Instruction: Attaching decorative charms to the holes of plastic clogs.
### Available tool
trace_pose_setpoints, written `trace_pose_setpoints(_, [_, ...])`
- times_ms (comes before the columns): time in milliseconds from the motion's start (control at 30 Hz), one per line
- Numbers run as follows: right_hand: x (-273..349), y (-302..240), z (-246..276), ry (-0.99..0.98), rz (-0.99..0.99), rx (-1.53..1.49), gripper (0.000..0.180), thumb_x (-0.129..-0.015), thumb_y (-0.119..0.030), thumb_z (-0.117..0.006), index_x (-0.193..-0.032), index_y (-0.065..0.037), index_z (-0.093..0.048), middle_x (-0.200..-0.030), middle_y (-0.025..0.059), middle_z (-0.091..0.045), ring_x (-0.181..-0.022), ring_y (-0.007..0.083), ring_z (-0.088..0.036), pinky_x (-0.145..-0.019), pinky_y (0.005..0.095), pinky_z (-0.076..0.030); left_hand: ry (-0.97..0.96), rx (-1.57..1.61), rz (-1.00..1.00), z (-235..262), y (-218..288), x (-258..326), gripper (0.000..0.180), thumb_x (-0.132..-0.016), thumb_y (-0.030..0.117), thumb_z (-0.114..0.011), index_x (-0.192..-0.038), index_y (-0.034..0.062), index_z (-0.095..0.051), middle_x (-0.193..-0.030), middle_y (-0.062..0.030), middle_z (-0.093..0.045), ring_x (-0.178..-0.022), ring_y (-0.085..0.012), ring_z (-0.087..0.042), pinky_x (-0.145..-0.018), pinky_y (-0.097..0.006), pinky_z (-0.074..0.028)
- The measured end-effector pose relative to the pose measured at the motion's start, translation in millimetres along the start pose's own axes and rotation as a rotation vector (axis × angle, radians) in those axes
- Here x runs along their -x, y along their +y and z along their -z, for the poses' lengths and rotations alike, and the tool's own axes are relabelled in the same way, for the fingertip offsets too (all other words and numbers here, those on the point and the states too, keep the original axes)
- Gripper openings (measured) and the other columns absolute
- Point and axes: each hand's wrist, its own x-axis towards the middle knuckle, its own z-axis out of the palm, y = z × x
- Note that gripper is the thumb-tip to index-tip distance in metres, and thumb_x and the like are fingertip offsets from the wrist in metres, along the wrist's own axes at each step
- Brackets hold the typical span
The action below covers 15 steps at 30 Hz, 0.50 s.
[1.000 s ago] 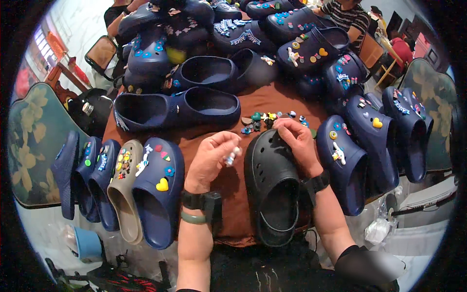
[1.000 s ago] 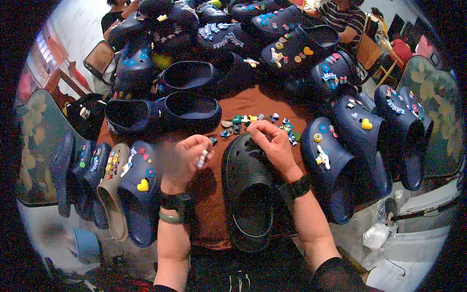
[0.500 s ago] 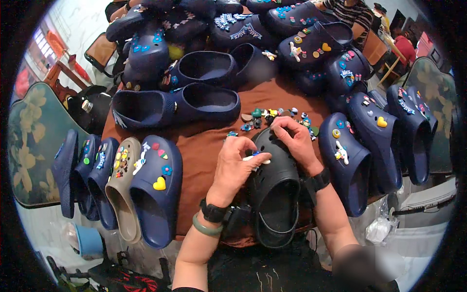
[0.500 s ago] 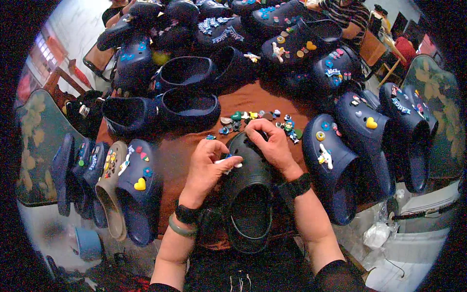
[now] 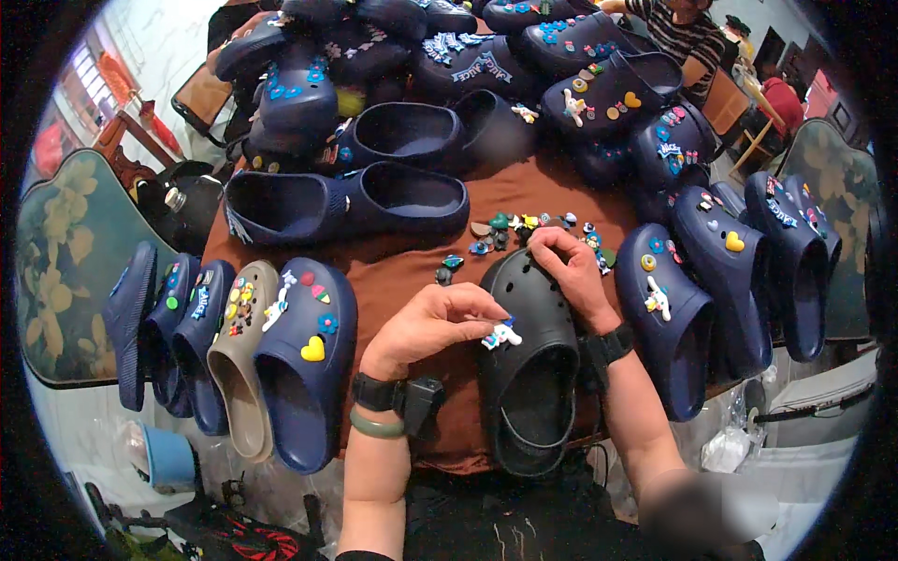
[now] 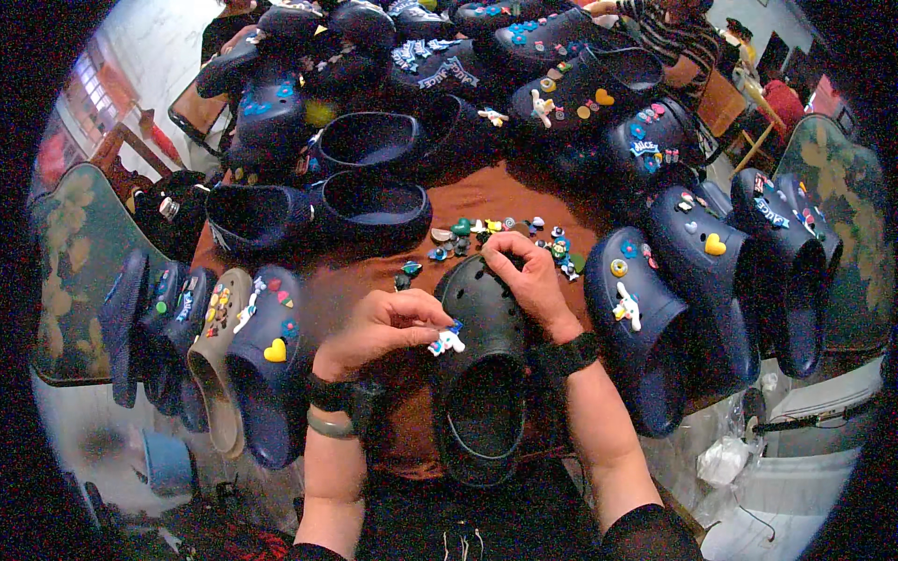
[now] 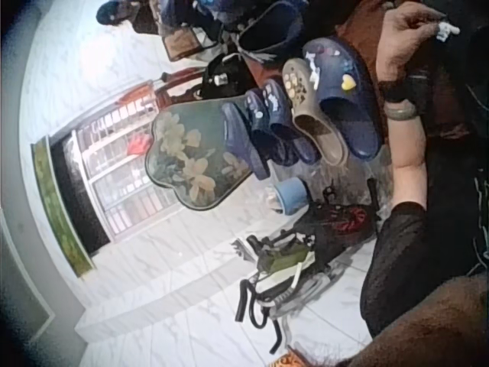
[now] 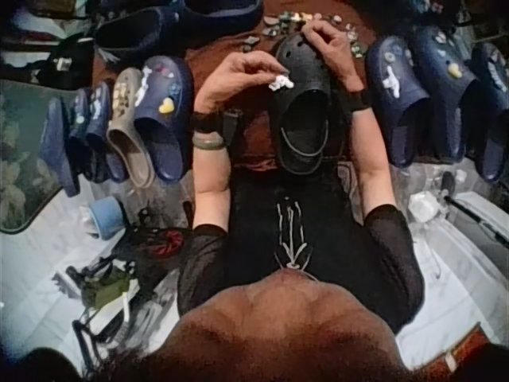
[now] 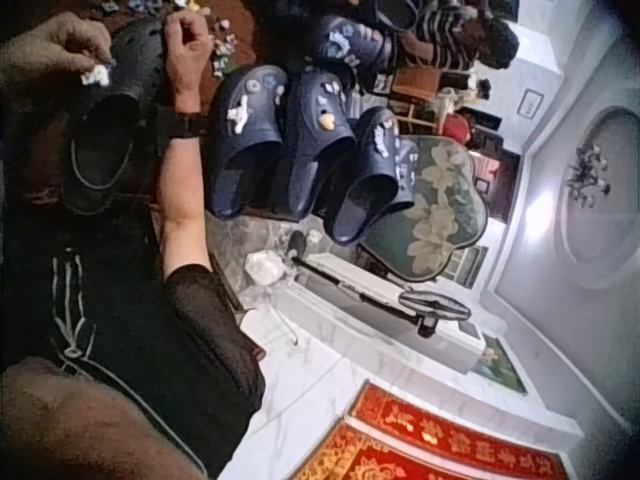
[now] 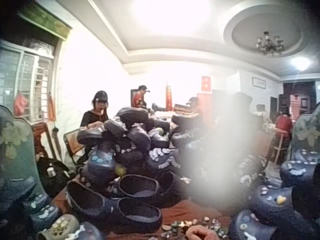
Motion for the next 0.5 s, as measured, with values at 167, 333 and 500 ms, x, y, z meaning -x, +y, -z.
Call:
trace_pose_setpoints(167, [-0.4,-2.4,1.4,-0.022,-0.014,0.010,0.010,-0.087,-0.010,-0.062,-0.088,0.000,-0.061,-0.091,0.0013,-0.062,-0.089,0.0109,-0.056,-0.084,0.0251,-0.043,0.074,-0.232,-0.017,-1.1,4.1,0.4,0.015,-0.080,0.005,-0.069,-0.095,0.0019,-0.069,-0.090,-0.0027,-0.061,-0.079,-0.0106,-0.056,-0.068,-0.025,-0.044])
trace_pose_setpoints(333, [-1.1,0.2,1.4,-0.027,0.000,0.006,0.011,-0.086,-0.011,-0.063,-0.087,0.000,-0.062,-0.092,0.0025,-0.062,-0.090,0.0121,-0.056,-0.084,0.0257,-0.043,0.068,-0.348,-0.140,-6.3,3.9,3.0,0.016,-0.079,0.008,-0.071,-0.094,0.0023,-0.069,-0.080,-0.0003,-0.057,-0.073,-0.0083,-0.051,-0.064,-0.024,-0.044])
trace_pose_setpoints(500, [0.2,0.0,-0.2,-0.007,0.013,0.021,0.012,-0.085,-0.011,-0.064,-0.087,0.001,-0.062,-0.092,0.0033,-0.062,-0.090,0.0127,-0.057,-0.084,0.0264,-0.043,0.062,-0.381,-0.037,-11.9,12.2,7.5,0.020,-0.080,0.010,-0.071,-0.097,-0.0001,-0.068,-0.081,-0.0049,-0.062,-0.072,-0.0103,-0.057,-0.064,-0.025,-0.046])
